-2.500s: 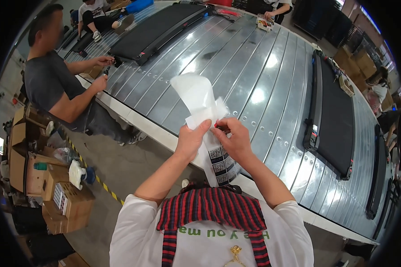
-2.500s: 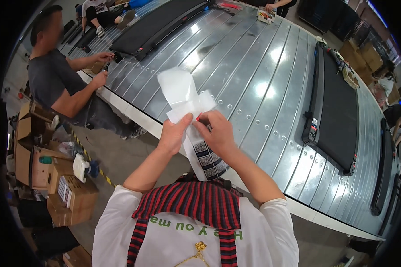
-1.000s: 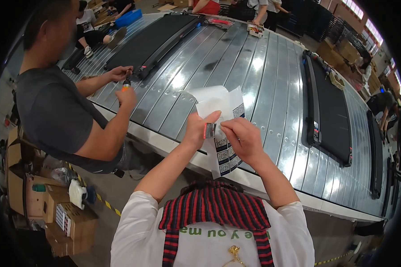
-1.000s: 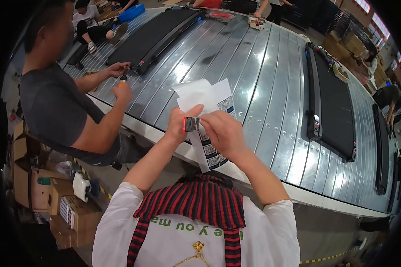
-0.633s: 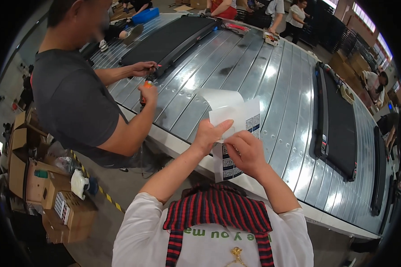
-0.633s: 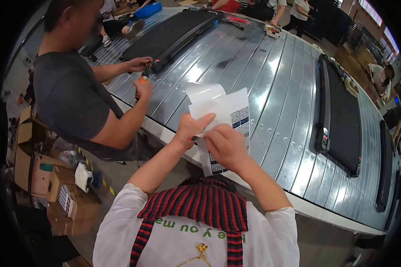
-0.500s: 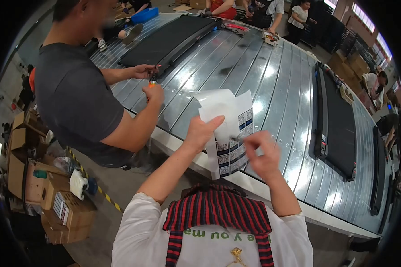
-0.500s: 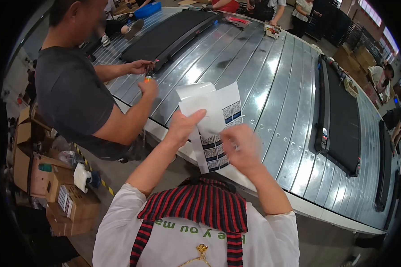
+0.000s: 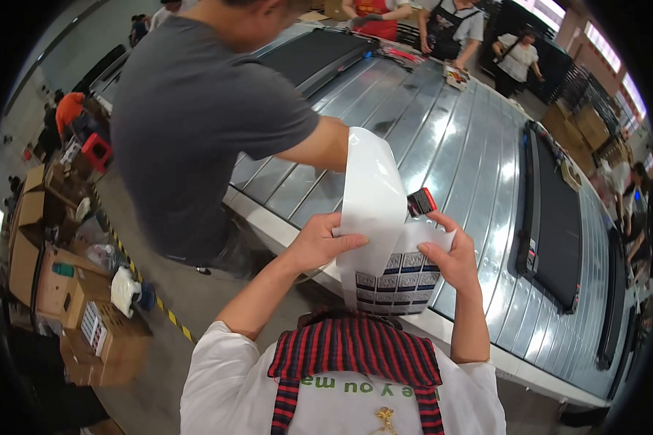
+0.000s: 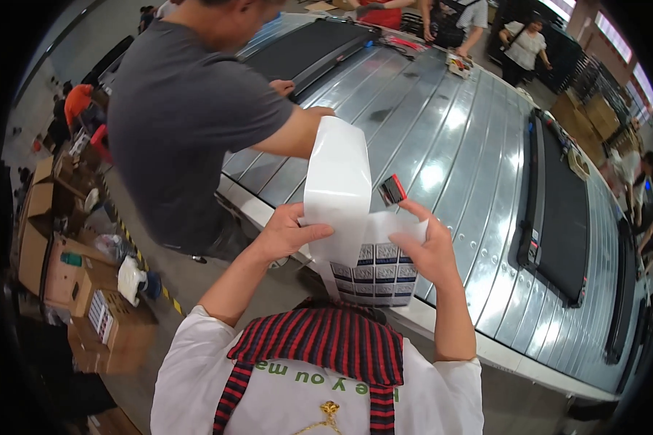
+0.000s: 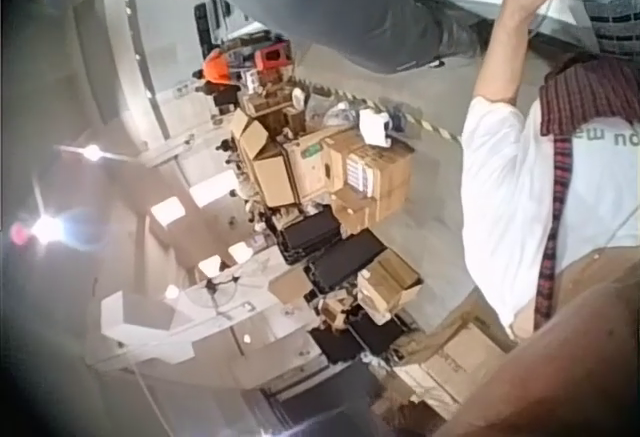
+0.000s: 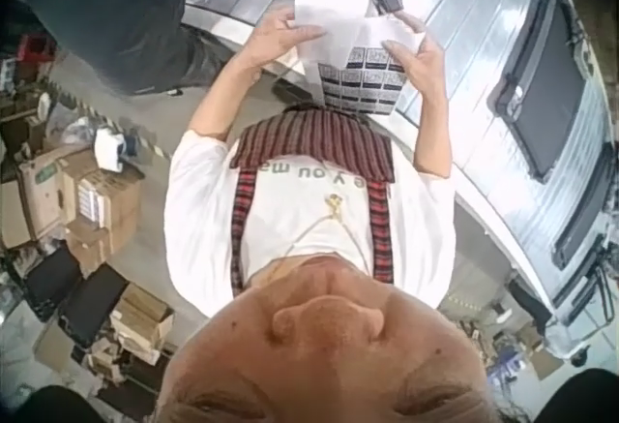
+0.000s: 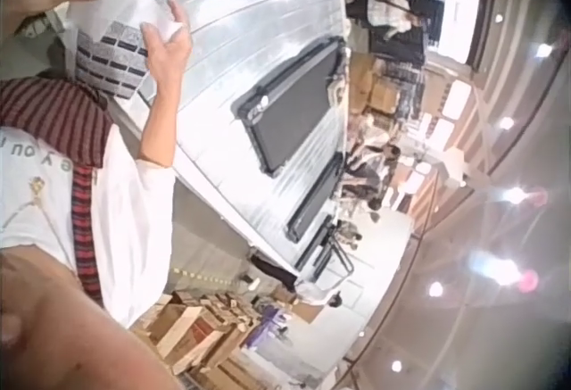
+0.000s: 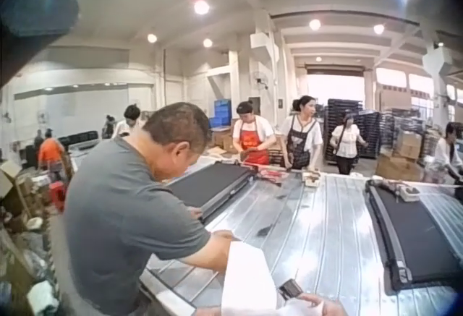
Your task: Applying warning and informational labels to the frames of treadmills on a factory assembly line.
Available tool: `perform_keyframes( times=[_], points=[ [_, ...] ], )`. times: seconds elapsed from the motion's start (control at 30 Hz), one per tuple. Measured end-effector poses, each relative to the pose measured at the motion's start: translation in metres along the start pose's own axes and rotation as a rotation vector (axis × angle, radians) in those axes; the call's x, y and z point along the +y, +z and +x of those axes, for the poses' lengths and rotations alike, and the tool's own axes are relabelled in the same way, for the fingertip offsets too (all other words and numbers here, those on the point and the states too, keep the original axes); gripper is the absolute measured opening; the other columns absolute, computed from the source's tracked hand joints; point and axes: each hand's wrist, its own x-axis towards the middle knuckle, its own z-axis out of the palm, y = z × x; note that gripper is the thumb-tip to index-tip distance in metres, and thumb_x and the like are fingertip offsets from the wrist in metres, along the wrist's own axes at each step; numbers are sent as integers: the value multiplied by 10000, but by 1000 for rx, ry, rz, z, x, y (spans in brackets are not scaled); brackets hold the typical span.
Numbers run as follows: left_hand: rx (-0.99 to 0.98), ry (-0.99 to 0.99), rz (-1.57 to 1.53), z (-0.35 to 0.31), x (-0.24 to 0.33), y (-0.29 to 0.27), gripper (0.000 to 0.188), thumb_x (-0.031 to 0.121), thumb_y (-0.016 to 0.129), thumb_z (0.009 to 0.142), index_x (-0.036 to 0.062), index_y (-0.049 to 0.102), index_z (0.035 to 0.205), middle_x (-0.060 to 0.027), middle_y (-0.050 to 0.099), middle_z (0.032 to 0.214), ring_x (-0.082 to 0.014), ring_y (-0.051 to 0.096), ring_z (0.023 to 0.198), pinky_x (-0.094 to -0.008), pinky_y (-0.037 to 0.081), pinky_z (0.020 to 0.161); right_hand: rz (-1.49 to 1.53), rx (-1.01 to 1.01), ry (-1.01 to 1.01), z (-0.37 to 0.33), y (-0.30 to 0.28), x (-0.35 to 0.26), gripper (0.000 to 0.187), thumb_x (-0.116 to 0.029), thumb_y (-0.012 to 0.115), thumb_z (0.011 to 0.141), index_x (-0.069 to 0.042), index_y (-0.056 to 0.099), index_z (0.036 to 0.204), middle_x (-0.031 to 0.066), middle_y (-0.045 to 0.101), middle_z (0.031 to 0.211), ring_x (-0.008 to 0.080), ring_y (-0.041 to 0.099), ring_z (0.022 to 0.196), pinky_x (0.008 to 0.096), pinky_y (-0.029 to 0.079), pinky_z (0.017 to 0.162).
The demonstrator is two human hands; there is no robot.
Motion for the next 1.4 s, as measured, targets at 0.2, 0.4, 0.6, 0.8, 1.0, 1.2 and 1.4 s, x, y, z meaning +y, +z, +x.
perform_keyframes(
  times=[0.2, 0.4, 0.6, 0.8, 1.0, 1.2, 1.4],
  points=[
    [214, 157, -168, -26, -5, -16, 267, 122, 638, 768, 3, 592, 1003, -27, 614, 904, -97, 550, 847, -239, 446, 745, -184, -95, -172, -1, 15, 1, 447, -87, 653, 733, -41, 491, 1146, 69, 616, 742, 98, 555, 659, 235, 445, 594],
    [126, 302, 239, -66, 3, -18, 152, 61, 597, 753, 14, 631, 893, -10, 636, 759, -66, 550, 698, -239, 442, 627, -179, -69, -142, -2, 4, 14, 488, -29, 664, 708, -50, 479, 1159, 37, 605, 735, 72, 540, 652, 213, 427, 583],
    [-189, 146, 578, -48, -17, 18, 143, 94, 599, 736, 10, 609, 851, -122, 597, 719, -224, 587, 625, -301, 447, 556, -78, -34, -42, -7, -2, 35, 512, -29, 652, 702, -71, 470, 1178, 97, 604, 843, 107, 579, 740, 246, 464, 643],
    [-112, -122, 601, -39, -56, 28, 233, 212, 590, 768, 36, 606, 920, -97, 605, 699, -141, 576, 608, -280, 451, 567, 447, 113, -84, -18, -45, 38, 480, 37, 633, 714, -11, 462, 1160, 48, 587, 891, 97, 558, 772, 226, 467, 656],
    [-71, -188, 475, -29, -67, 34, 223, 207, 597, 795, 39, 610, 940, -6, 609, 726, -67, 522, 642, -239, 439, 588, 433, 115, -141, -59, -53, 21, 475, 5, 663, 709, -18, 480, 1146, 60, 606, 873, 100, 566, 779, 239, 456, 690],
    [-205, -142, 429, -32, -82, 17, 167, 153, 578, 817, 33, 611, 927, 6, 593, 731, -49, 501, 661, -211, 429, 593, 84, 43, -153, -90, -28, 17, 491, -28, 663, 717, -70, 477, 1170, 104, 636, 834, 113, 601, 760, 249, 479, 660],
    [-386, -96, 415, -73, -116, -7, 248, 56, 611, 708, 66, 607, 955, -76, 636, 880, -161, 613, 807, -262, 469, 712, 24, -425, -86, -111, 6, 15, 441, -120, 645, 765, -77, 485, 1174, 84, 614, 930, 134, 577, 841, 261, 456, 743]
  ],
)
